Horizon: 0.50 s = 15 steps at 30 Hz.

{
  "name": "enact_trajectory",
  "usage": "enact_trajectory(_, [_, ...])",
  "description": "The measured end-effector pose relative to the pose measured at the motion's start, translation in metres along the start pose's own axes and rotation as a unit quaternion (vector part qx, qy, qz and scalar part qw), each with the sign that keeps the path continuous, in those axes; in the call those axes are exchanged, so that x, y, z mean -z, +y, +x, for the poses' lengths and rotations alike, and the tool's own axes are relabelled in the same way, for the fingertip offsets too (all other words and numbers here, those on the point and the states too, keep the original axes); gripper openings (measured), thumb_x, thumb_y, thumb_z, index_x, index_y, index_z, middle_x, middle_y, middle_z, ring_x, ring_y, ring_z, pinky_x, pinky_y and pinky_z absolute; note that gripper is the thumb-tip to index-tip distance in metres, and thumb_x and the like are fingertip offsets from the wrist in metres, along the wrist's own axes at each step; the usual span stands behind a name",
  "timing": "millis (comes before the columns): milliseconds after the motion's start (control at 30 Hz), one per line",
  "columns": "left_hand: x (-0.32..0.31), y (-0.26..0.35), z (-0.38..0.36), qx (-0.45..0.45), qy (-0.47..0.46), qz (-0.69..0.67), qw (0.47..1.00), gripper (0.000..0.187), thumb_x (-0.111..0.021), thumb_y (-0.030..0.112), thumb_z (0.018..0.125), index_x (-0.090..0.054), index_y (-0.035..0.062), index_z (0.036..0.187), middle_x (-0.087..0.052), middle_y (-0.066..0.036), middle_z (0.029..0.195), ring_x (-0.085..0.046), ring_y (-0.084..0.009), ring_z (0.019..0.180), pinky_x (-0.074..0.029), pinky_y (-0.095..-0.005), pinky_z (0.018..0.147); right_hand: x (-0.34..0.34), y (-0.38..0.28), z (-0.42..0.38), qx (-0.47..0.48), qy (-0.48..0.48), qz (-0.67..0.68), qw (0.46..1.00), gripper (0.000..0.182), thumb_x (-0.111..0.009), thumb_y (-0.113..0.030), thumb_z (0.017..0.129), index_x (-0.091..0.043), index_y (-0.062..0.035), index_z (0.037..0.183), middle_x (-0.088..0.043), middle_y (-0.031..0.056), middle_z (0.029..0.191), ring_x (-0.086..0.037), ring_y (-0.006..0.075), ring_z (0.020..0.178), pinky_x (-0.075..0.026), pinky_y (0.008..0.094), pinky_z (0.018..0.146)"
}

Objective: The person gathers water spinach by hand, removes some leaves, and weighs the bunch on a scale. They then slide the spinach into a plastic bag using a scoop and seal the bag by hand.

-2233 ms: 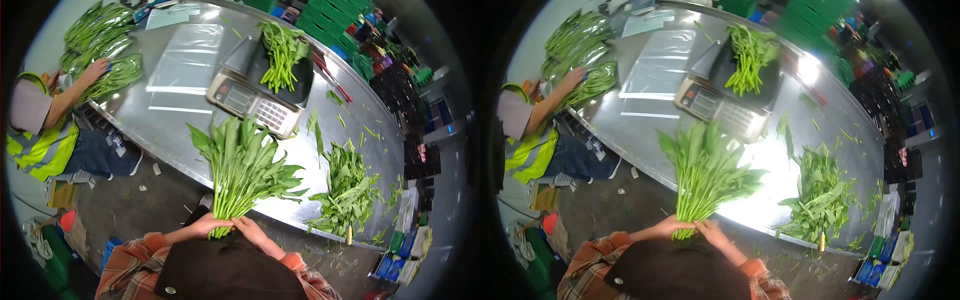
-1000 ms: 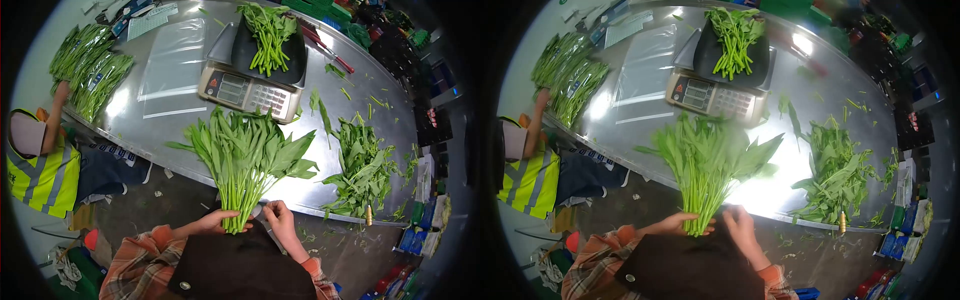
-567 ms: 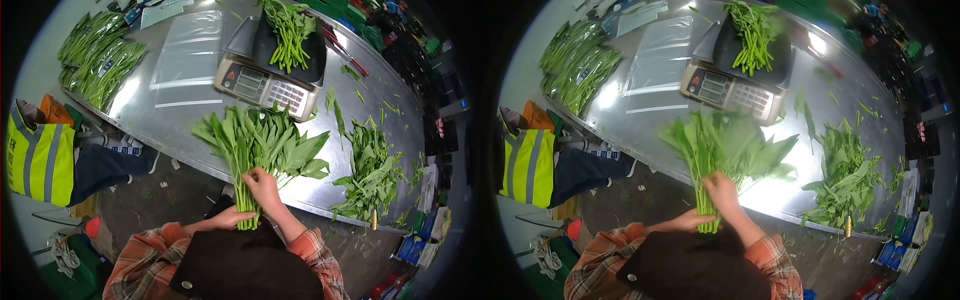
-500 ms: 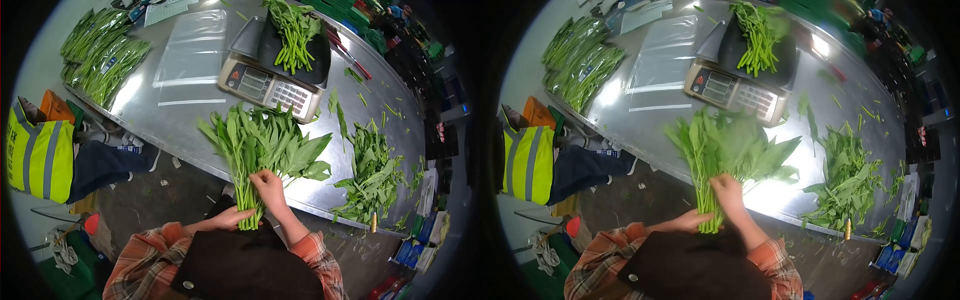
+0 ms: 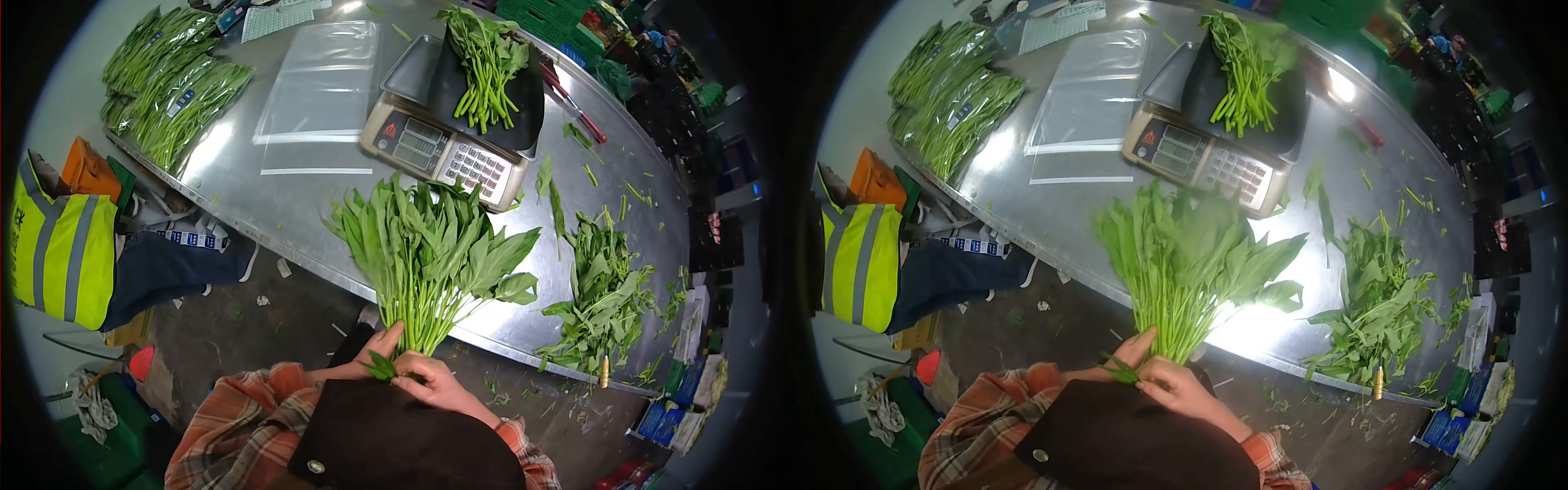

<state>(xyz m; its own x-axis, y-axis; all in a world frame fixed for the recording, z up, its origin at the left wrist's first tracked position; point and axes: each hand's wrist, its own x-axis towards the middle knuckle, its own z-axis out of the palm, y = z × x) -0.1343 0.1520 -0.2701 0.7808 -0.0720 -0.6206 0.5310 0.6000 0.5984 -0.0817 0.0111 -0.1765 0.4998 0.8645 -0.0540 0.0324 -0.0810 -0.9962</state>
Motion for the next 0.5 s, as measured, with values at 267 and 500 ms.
enact_trajectory(267, [-0.013, 0.026, -0.021, 0.022, -0.011, -0.01, 1.0, 0.041, -0.036, 0.032, 0.1, -0.054, -0.0005, 0.117, -0.061, -0.008, 0.103, -0.058, -0.0126, 0.089, -0.046, -0.0275, 0.08, 0.005, -0.003, -0.011, -0.085, -0.078, 0.117, 0.986, 0.007, -0.06, -0.006, 0.087, -0.058, -0.0004, 0.09, -0.059, 0.0035, 0.085, -0.056, 0.0118, 0.081, -0.044, 0.0255, 0.072])
enact_trajectory(500, [-0.019, 0.029, -0.02, 0.032, -0.049, -0.204, 0.977, 0.049, -0.039, 0.037, 0.098, -0.045, -0.0017, 0.127, -0.058, -0.011, 0.114, -0.06, -0.0196, 0.097, -0.049, -0.0354, 0.084, 0.047, -0.02, -0.052, -0.034, 0.321, 0.435, 0.84, 0.025, -0.061, -0.017, 0.083, -0.057, -0.0029, 0.103, -0.063, 0.0123, 0.093, -0.063, 0.023, 0.084, -0.052, 0.0324, 0.074])
